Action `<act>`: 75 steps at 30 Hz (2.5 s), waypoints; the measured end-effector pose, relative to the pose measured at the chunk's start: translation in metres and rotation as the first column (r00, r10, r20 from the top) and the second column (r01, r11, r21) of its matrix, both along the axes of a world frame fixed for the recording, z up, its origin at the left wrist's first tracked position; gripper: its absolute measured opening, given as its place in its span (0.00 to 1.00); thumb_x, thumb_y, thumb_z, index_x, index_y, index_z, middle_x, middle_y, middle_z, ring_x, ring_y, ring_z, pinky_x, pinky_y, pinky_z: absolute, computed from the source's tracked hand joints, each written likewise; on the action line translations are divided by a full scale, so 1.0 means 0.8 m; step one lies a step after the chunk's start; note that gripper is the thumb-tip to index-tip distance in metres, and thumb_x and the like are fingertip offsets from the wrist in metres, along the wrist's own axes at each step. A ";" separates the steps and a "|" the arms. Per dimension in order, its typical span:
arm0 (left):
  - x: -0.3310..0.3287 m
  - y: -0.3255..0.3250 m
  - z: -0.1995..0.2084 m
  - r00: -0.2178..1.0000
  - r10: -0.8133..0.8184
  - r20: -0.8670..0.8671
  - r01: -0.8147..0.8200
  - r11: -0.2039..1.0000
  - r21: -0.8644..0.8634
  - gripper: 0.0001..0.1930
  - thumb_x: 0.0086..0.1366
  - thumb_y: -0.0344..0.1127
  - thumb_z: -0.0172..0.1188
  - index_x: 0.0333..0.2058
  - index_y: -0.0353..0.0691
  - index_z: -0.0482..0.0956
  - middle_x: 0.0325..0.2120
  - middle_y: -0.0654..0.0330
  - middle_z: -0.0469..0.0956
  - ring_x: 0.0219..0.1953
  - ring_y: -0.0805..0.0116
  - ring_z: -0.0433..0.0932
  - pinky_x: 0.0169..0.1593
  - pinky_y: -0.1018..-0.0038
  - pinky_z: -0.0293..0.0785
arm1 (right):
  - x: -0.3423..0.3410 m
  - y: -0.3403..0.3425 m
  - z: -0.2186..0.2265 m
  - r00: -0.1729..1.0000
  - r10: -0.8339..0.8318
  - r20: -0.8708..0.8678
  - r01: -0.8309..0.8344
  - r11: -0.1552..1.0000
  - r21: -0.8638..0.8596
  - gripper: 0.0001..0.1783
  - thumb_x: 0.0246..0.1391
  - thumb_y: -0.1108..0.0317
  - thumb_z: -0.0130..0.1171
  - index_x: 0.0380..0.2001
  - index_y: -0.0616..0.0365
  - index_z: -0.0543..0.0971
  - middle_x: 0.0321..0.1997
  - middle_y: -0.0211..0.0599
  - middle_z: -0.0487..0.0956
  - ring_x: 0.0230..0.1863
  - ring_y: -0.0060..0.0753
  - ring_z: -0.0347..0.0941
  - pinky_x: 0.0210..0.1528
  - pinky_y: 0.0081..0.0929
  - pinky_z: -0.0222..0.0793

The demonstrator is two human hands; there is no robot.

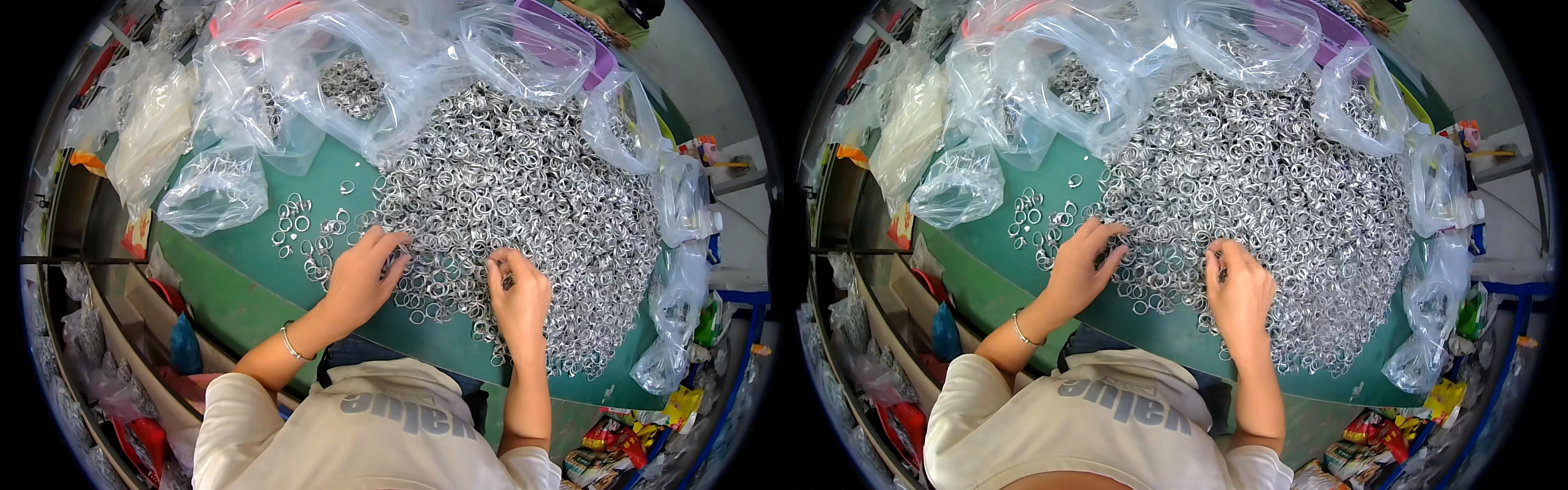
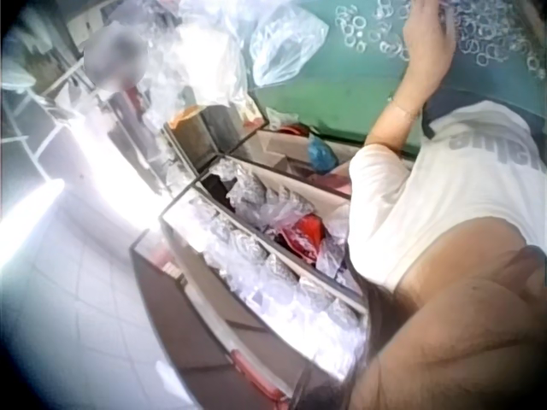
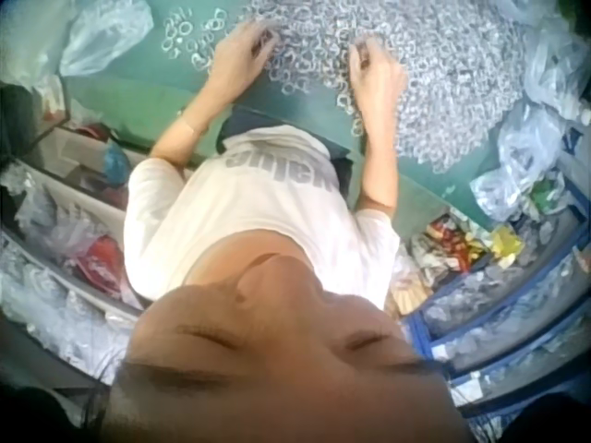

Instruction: The person picks up and sorts through a large pile of small metal split rings on a green workbench by hand, grouping some together and moving others into plastic bags.

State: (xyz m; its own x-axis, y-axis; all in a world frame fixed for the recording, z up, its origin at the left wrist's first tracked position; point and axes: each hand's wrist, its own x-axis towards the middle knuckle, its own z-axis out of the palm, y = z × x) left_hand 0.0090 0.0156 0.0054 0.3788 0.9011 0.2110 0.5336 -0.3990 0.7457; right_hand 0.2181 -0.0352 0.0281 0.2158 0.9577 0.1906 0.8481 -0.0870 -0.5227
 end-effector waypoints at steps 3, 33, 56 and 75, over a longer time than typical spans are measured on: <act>0.012 0.009 0.004 0.983 0.007 -0.182 0.009 0.996 0.084 0.13 0.56 0.31 0.61 0.40 0.42 0.74 0.24 0.57 0.69 0.21 0.59 0.71 0.25 0.69 0.67 | -0.012 0.000 0.001 0.998 0.053 -0.028 -0.053 0.999 -0.007 0.08 0.47 0.69 0.61 0.33 0.55 0.77 0.25 0.38 0.78 0.20 0.42 0.74 0.22 0.34 0.67; -0.034 0.003 0.005 0.984 0.176 -0.017 -0.176 0.970 -0.170 0.08 0.57 0.25 0.57 0.37 0.37 0.77 0.25 0.52 0.75 0.20 0.60 0.73 0.26 0.70 0.69 | -0.041 0.063 0.009 0.971 0.189 0.145 -0.199 0.979 0.052 0.02 0.47 0.71 0.58 0.26 0.58 0.76 0.21 0.41 0.76 0.21 0.42 0.73 0.22 0.36 0.67; -0.129 -0.118 -0.059 0.654 -0.651 -0.385 0.234 0.658 -0.716 0.11 0.56 0.37 0.60 0.30 0.34 0.76 0.18 0.49 0.74 0.21 0.51 0.73 0.26 0.64 0.67 | 0.004 -0.406 -0.097 0.966 -0.232 0.111 0.168 0.242 -0.956 0.28 0.43 0.44 0.61 0.34 0.61 0.78 0.35 0.51 0.78 0.40 0.49 0.76 0.41 0.40 0.72; -0.125 -0.142 -0.058 0.734 -0.626 -0.263 0.125 0.505 -0.854 0.10 0.51 0.28 0.62 0.33 0.32 0.78 0.24 0.55 0.77 0.25 0.69 0.74 0.30 0.73 0.69 | -0.041 -0.432 -0.131 0.878 -0.432 0.203 0.455 0.628 -0.631 0.13 0.43 0.59 0.61 0.24 0.56 0.71 0.16 0.42 0.75 0.18 0.47 0.73 0.21 0.41 0.68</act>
State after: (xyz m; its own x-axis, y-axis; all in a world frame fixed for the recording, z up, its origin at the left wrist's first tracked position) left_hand -0.0910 -0.0978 -0.0410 0.5314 0.3432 -0.7745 0.8397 -0.0920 0.5353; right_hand 0.1853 -0.3810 -0.0765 0.6532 0.6319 -0.4173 0.6297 -0.7593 -0.1641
